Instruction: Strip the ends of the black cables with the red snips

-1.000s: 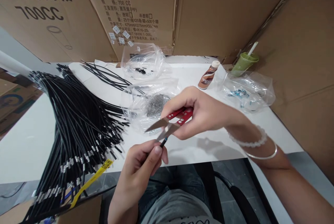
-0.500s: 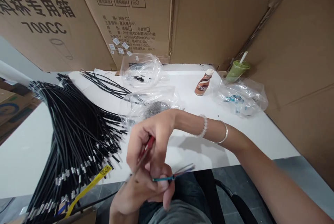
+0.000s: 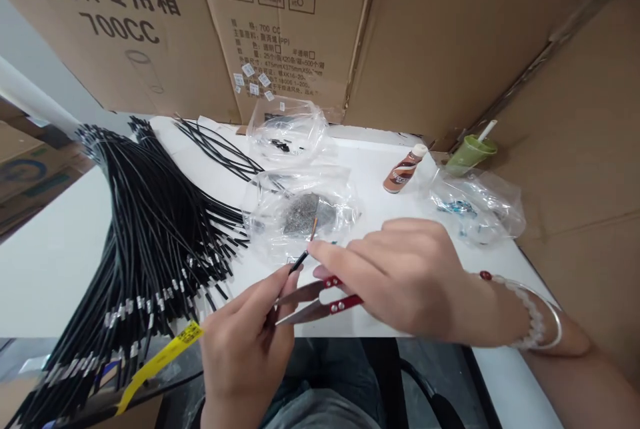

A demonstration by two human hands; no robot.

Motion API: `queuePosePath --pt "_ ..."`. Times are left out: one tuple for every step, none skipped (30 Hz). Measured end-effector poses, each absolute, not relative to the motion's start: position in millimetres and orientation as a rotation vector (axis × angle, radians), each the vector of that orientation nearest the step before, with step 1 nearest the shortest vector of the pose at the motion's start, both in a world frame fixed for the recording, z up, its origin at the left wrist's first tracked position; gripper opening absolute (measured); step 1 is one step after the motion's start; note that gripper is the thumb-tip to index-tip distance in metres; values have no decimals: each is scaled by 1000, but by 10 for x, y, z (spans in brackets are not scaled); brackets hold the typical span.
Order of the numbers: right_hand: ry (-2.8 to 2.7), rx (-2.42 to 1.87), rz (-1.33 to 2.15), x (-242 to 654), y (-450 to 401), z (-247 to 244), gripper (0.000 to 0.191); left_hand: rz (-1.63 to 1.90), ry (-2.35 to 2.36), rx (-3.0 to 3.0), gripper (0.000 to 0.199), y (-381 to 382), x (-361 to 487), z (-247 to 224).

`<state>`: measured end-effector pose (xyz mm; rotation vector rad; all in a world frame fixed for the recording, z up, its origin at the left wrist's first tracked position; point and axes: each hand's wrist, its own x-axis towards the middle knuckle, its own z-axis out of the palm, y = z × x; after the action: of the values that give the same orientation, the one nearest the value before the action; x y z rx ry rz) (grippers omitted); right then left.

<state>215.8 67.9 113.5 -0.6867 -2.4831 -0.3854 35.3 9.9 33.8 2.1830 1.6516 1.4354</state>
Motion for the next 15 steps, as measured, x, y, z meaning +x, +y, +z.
queuePosePath --pt "-2455 -706 -451 2141 638 1091 23 1437 1657 2214 19 97 354 338" --pt "-2423 -736 -487 2128 605 1056 24 1447 1664 2239 19 95 358 340" --pt "-2388 -772 -497 2120 578 1030 25 1466 1668 2263 19 93 366 346" --pt "-2357 -810 -482 2116 553 1015 27 1493 1675 2287 18 91 379 356" --pt "-2332 -844 -450 2117 530 1008 28 1522 1674 2318 17 91 395 370" --pt "-2314 -881 -407 2119 507 1009 28 1552 1661 2354 17 92 412 386" --pt "-2301 -919 -366 2122 484 1016 28 1583 1643 2390 16 95 427 405" --pt "-2291 -951 -339 2123 462 1027 28 1611 1620 2425 16 99 440 423" --pt "-2285 -977 -332 2123 441 1041 28 1626 1595 2457 15 104 450 440" --pt "-2285 -985 -344 2121 424 1056 29 1637 1570 2480 14 109 454 451" --pt "-2288 -973 -368 2118 411 1071 29 1644 1551 2491 13 112 455 456" --pt "-2294 -945 -403 2114 403 1084 29 1642 1544 2489 14 115 451 454" --pt "-2303 -906 -443 2110 402 1095 31 1643 1543 2470 15 115 445 446" --pt "-2307 -856 -491 2108 408 1104 32 1648 1545 2434 18 113 439 431" --pt "-2318 -794 -550 2109 422 1109 32 1661 1539 2387 22 110 435 414"
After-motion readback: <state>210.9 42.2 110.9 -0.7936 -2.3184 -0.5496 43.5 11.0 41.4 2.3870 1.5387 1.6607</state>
